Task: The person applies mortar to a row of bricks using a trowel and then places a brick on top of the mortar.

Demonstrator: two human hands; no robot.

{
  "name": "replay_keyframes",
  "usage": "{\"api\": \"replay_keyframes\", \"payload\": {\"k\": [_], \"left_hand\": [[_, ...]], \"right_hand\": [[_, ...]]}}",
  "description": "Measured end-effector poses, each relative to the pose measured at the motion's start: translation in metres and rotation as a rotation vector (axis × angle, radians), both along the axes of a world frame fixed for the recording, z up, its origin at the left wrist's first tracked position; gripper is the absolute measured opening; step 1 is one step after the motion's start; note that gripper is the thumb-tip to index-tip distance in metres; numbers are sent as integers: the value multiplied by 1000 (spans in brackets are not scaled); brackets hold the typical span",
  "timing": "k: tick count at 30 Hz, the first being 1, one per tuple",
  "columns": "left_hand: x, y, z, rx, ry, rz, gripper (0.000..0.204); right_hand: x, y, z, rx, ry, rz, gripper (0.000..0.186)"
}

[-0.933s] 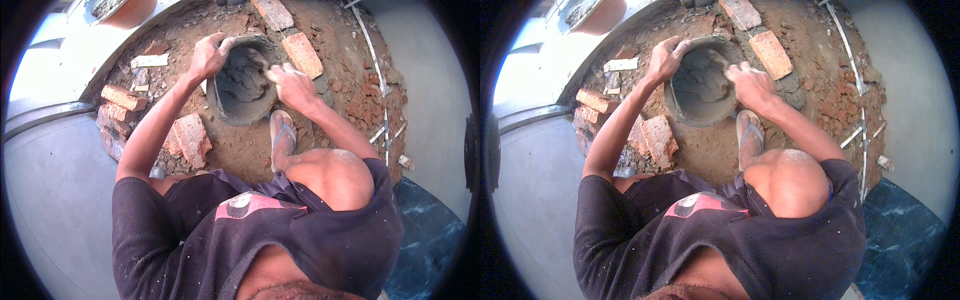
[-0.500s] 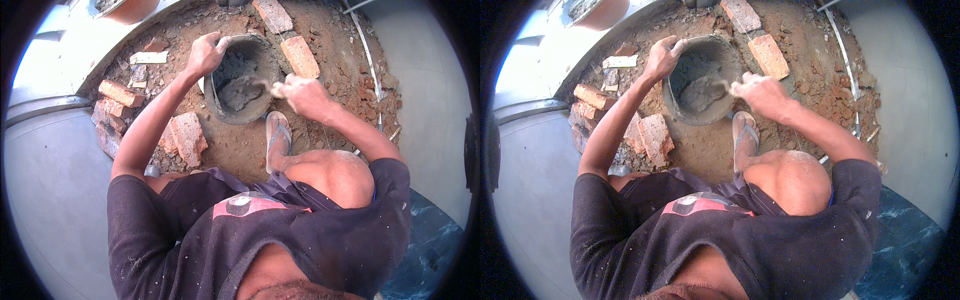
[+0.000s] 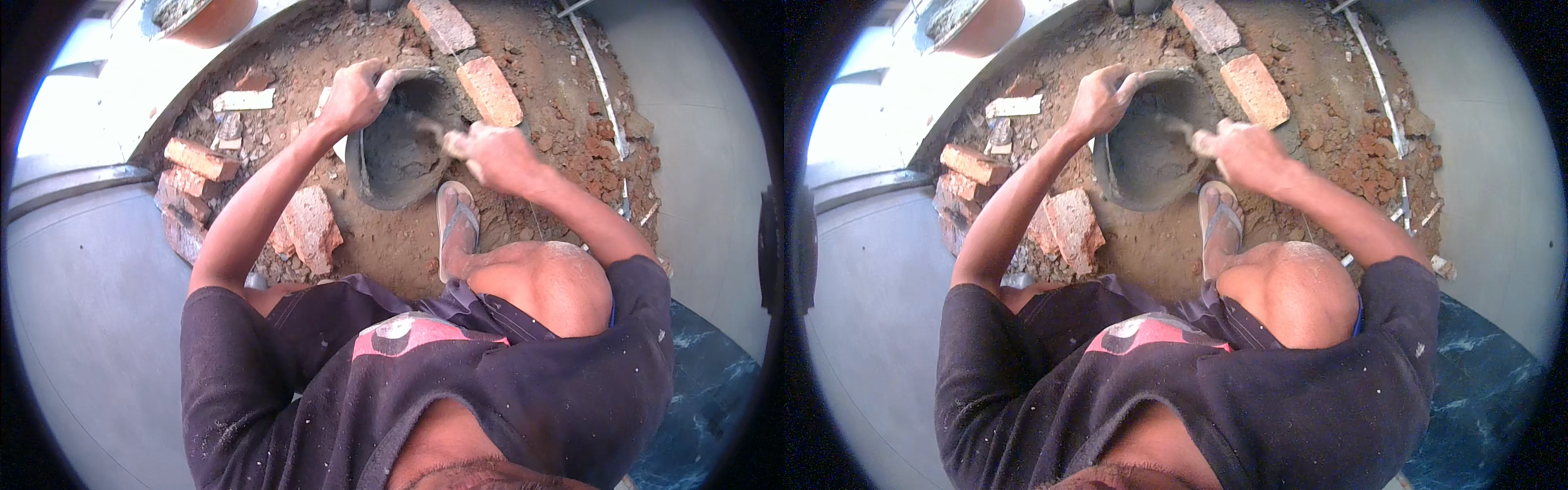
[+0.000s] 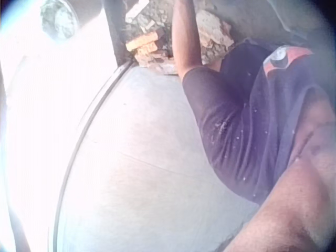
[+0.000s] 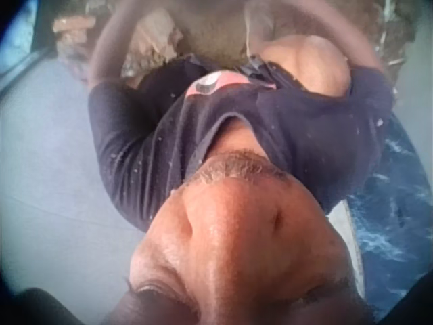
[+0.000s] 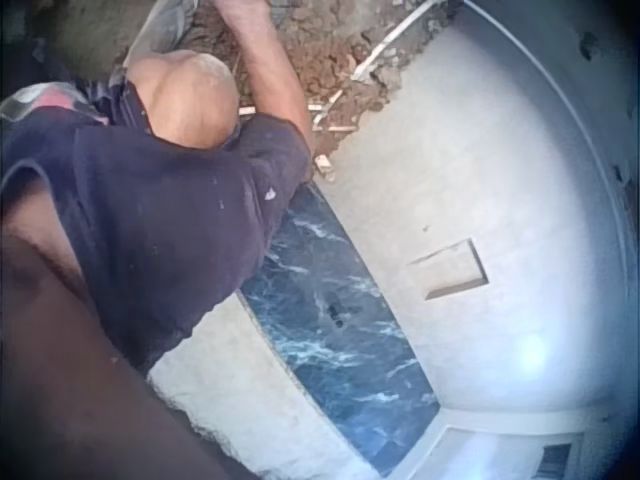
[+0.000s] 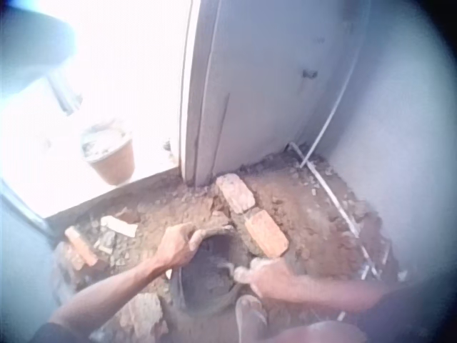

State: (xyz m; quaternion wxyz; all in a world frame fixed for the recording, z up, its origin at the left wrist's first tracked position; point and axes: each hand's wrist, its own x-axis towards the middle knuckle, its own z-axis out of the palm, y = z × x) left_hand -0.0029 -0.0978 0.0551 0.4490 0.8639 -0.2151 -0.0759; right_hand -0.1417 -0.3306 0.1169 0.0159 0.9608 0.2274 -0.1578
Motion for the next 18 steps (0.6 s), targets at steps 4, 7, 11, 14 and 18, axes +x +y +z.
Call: {"api": "replay_keyframes", "payload": {"k": [4, 7, 11, 14, 18], "left_hand": [[-6, 2, -5, -50, -22, 12, 39], [-1, 6, -1, -24, 9, 35, 38], [-2, 8, -10, -108, -33, 94, 40], [3, 12, -14, -110, 27, 125, 40], [3, 10, -11, -129, 64, 91, 37]], "right_hand": [[-7, 4, -5, -81, 5, -214, 30], [-15, 12, -34, 43, 178, -347, 23], [-35, 6, -101, 577, 291, -458, 40], [-48, 20, -106, 730, 375, -593, 50], [-36, 51, -77, 923, 666, -790, 49]]}}
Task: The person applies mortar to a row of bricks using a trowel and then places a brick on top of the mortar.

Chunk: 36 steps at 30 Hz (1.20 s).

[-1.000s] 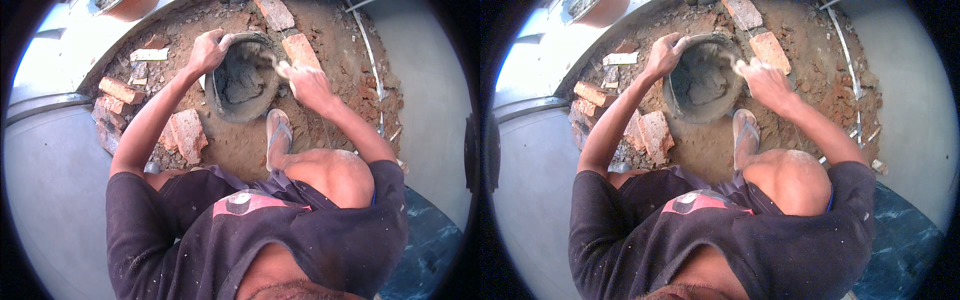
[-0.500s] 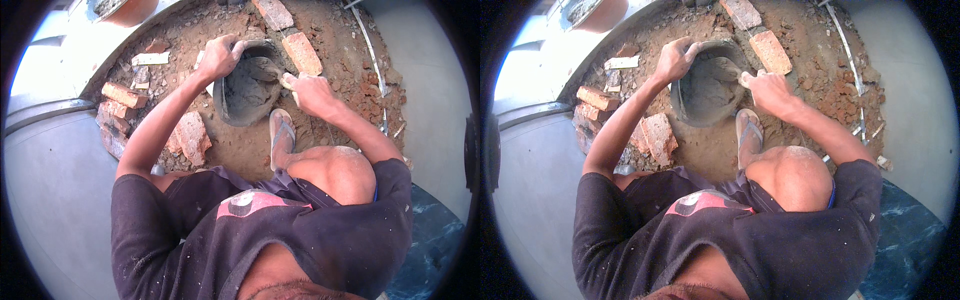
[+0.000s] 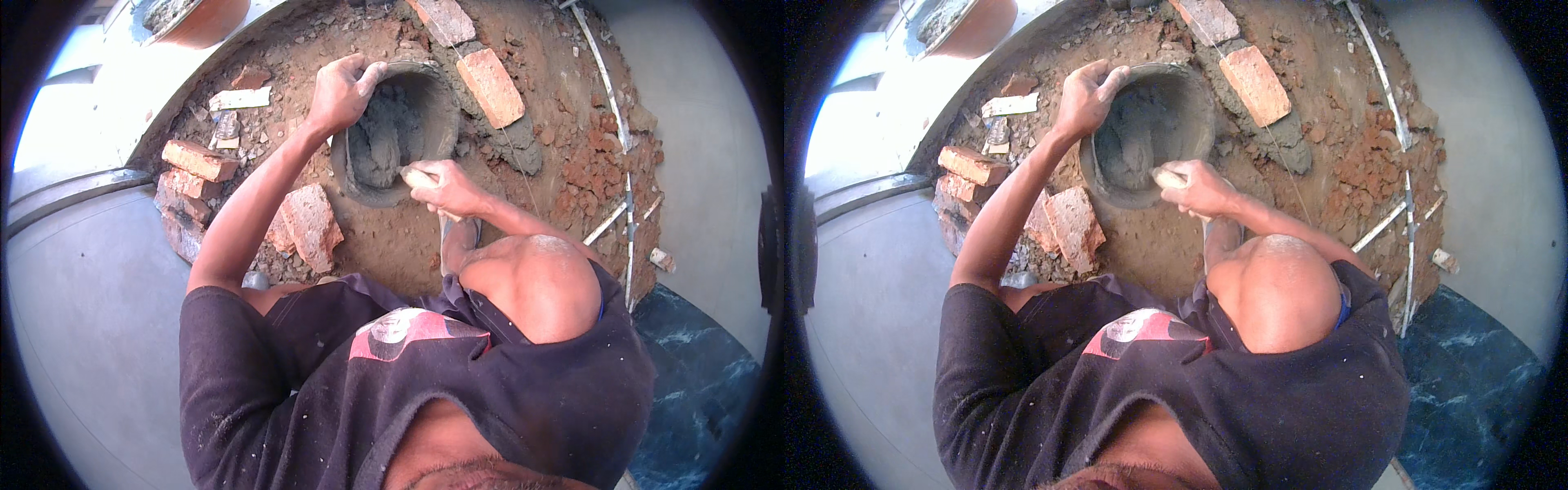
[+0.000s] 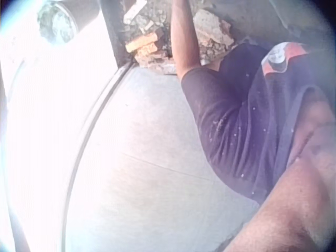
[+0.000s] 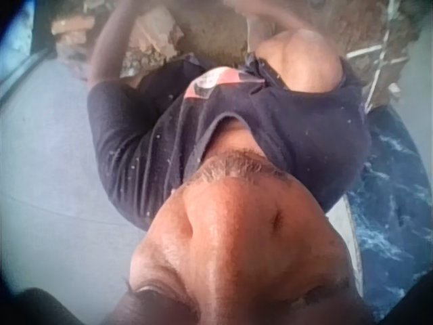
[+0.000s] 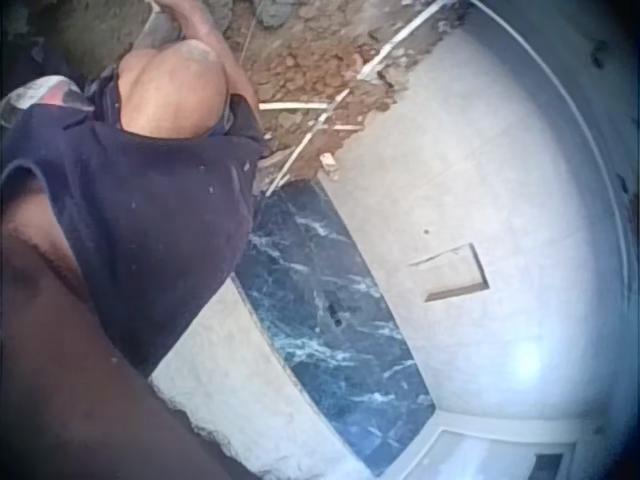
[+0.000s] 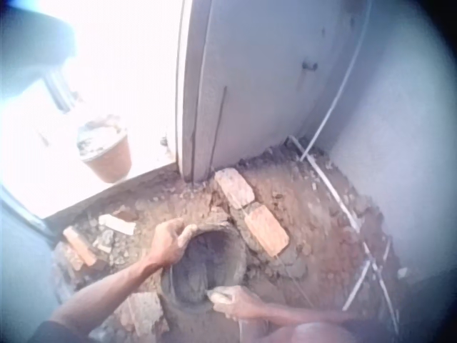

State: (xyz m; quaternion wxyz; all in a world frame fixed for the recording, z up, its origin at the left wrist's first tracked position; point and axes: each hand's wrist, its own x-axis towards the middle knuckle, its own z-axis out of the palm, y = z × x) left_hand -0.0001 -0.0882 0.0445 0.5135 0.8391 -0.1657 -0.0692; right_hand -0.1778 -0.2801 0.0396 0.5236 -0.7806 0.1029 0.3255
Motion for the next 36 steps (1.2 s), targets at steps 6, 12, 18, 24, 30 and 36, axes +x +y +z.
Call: {"api": "replay_keyframes", "payload": {"k": [6, 12, 18, 24, 30, 36], "left_hand": [[5, 1, -3, 35, -31, -15, 37], [19, 11, -8, 22, -2, -17, 42], [15, 7, -2, 13, 50, -5, 45], [14, -3, 3, 40, -5, -67, 45], [32, 11, -15, -13, 80, -42, 41], [55, 35, -38, -154, 189, -89, 35]], "right_hand": [[3, -46, -6, -424, -995, 575, 39], [18, -41, 23, -814, -784, 372, 36], [19, -42, 43, -847, -790, 254, 38], [27, -29, 4, -915, -657, 490, 39], [16, -50, 55, -800, -599, 387, 48], [-13, -56, 29, -618, -811, 54, 44]]}}
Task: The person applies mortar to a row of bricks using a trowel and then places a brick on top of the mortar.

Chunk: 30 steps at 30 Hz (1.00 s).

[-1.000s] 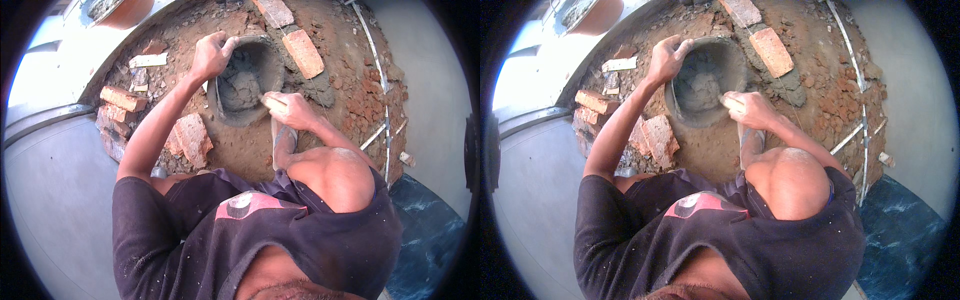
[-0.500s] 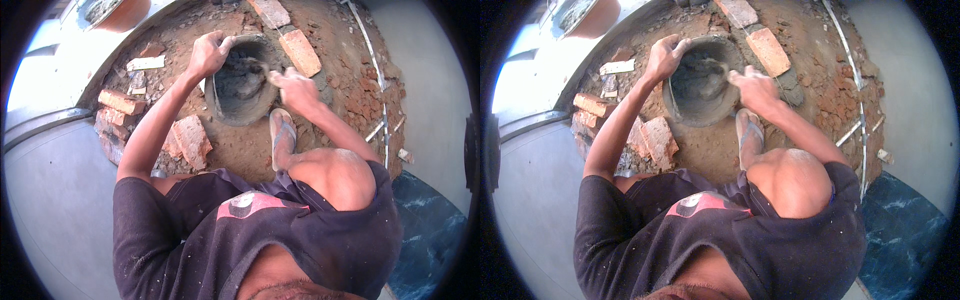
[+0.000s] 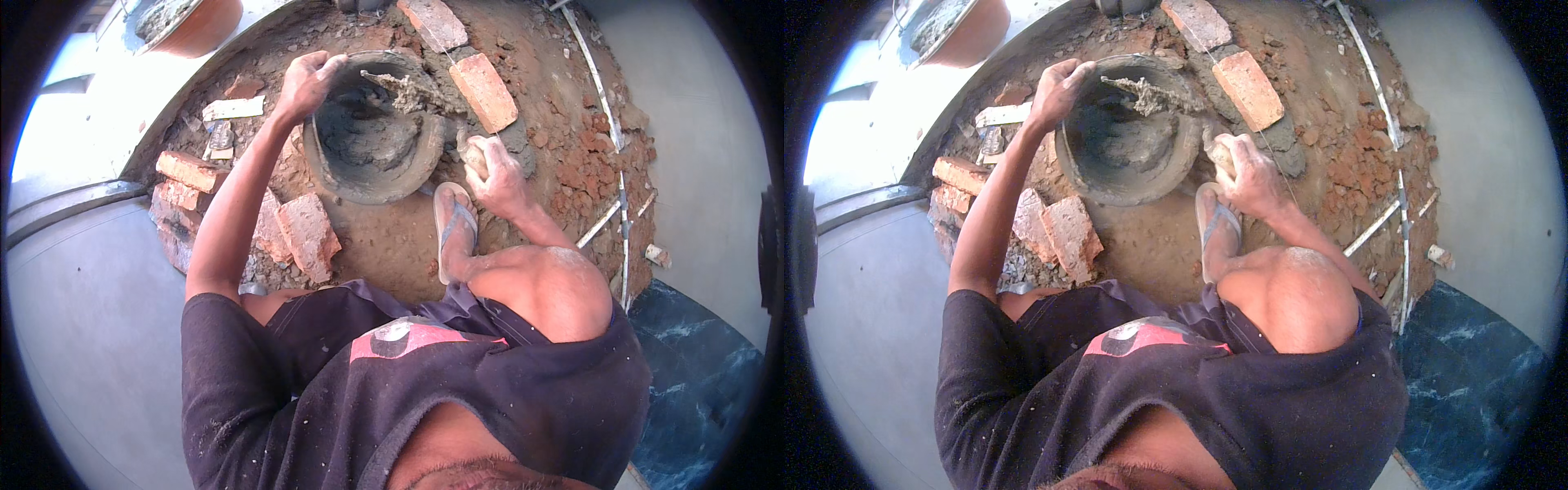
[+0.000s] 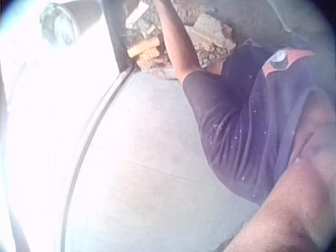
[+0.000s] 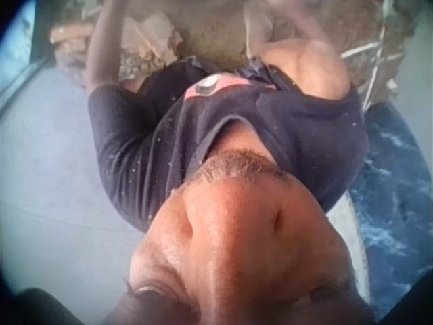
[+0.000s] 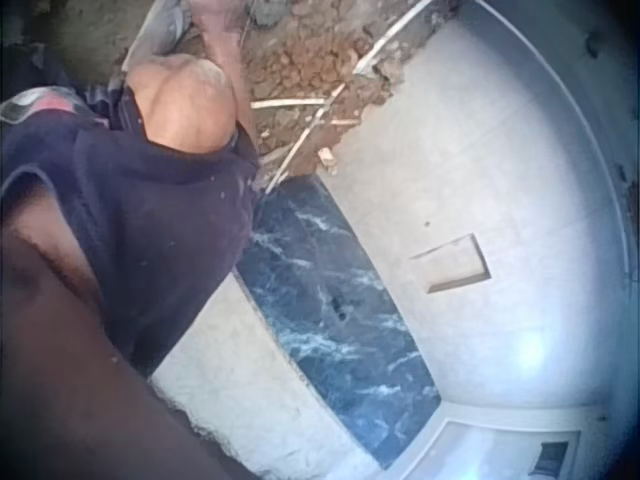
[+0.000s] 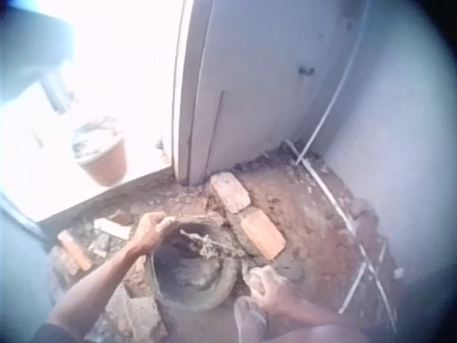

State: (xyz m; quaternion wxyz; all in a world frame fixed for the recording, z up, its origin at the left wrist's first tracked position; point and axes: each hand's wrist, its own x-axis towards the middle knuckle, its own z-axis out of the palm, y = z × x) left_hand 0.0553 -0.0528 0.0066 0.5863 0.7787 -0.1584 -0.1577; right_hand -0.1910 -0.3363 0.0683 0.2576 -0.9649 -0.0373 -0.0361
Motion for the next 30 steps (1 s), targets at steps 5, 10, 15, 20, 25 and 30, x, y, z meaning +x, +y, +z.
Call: {"api": "replay_keyframes", "payload": {"k": [5, 10, 15, 20, 25, 30], "left_hand": [[4, -5, 8, 32, -19, -36, 38], [5, -2, 2, 125, -58, -22, 41], [-4, -3, 0, 157, -151, 19, 43], [4, 12, 2, 143, -35, 8, 43], [-2, 7, 4, 174, -215, 13, 45], [1, 10, 7, 132, -70, 25, 42]], "right_hand": [[-9, -8, -44, -36, 296, -42, 41], [-1, 9, -20, 23, 134, -41, 37], [7, 4, -1, -57, 193, -49, 36], [9, 4, -7, 28, 288, -47, 36], [18, -16, 2, 123, 346, -8, 26], [17, 2, 23, 114, 415, -13, 34]]}}
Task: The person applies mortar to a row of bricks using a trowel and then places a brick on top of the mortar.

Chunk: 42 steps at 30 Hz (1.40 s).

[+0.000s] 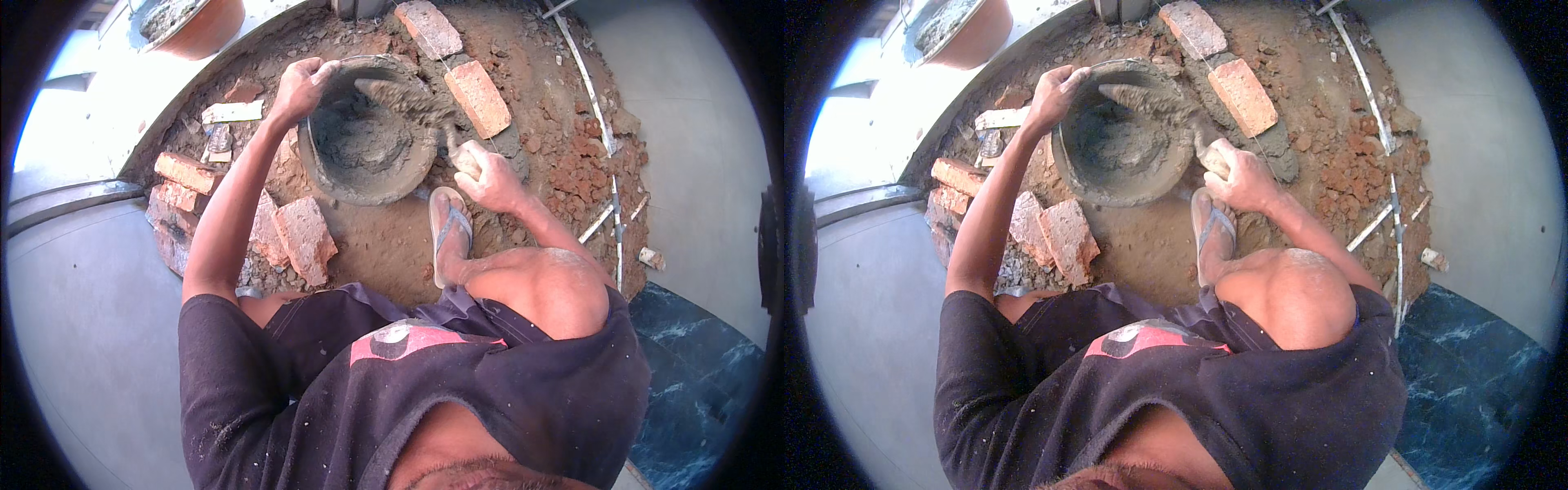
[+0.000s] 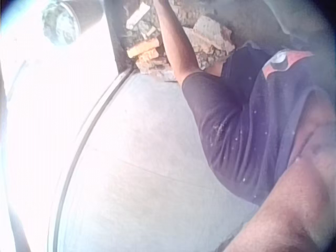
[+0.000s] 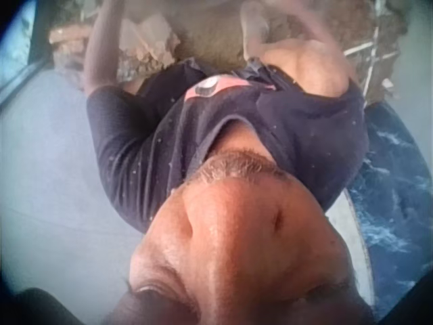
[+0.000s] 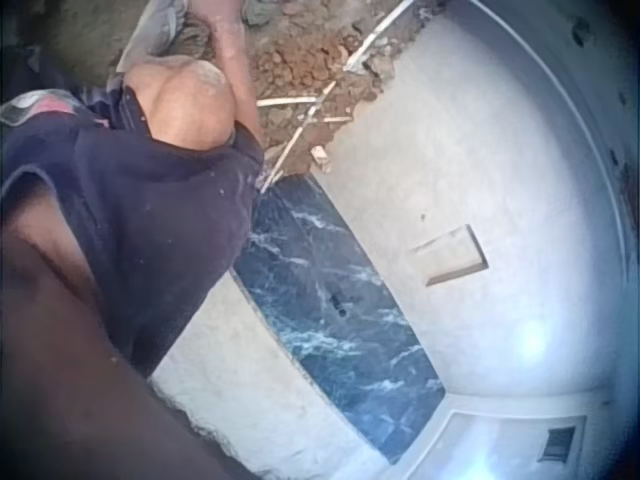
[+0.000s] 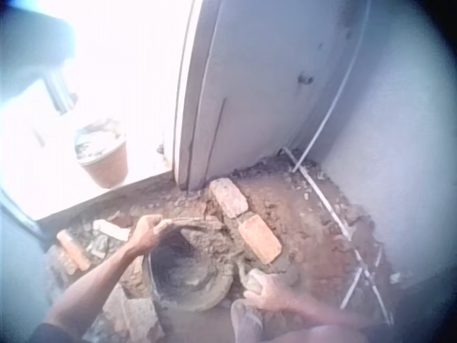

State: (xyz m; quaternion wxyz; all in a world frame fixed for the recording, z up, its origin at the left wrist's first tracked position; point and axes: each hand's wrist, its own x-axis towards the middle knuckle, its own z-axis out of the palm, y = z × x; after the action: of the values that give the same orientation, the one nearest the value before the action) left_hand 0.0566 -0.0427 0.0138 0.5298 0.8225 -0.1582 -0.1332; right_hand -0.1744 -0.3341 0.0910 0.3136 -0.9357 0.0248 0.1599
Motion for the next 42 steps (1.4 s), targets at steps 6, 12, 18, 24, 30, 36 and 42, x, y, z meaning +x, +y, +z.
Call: {"api": "replay_keyframes", "payload": {"k": [6, 12, 18, 24, 30, 36, 42], "left_hand": [[10, 4, -23, -101, 89, -10, 37], [15, 15, -17, -68, 118, 0, 39], [16, 3, -12, -28, 106, -31, 38], [15, 9, -26, -79, 117, -39, 38], [10, 0, -10, -33, 92, -38, 37], [3, 11, -17, -97, 111, 2, 40], [-2, -6, 0, 33, -4, -18, 41]], "right_hand": [[-27, -19, -92, -215, -138, 33, 39], [-62, -41, -132, -296, 1, -47, 35], [-112, -99, -108, -489, 33, -121, 35], [-89, -82, -37, -293, -37, -50, 38], [-27, -9, -1, 268, 235, -33, 35], [-27, -54, -11, 106, 330, 28, 39], [-2, -59, 83, -487, 176, 31, 38]]}}
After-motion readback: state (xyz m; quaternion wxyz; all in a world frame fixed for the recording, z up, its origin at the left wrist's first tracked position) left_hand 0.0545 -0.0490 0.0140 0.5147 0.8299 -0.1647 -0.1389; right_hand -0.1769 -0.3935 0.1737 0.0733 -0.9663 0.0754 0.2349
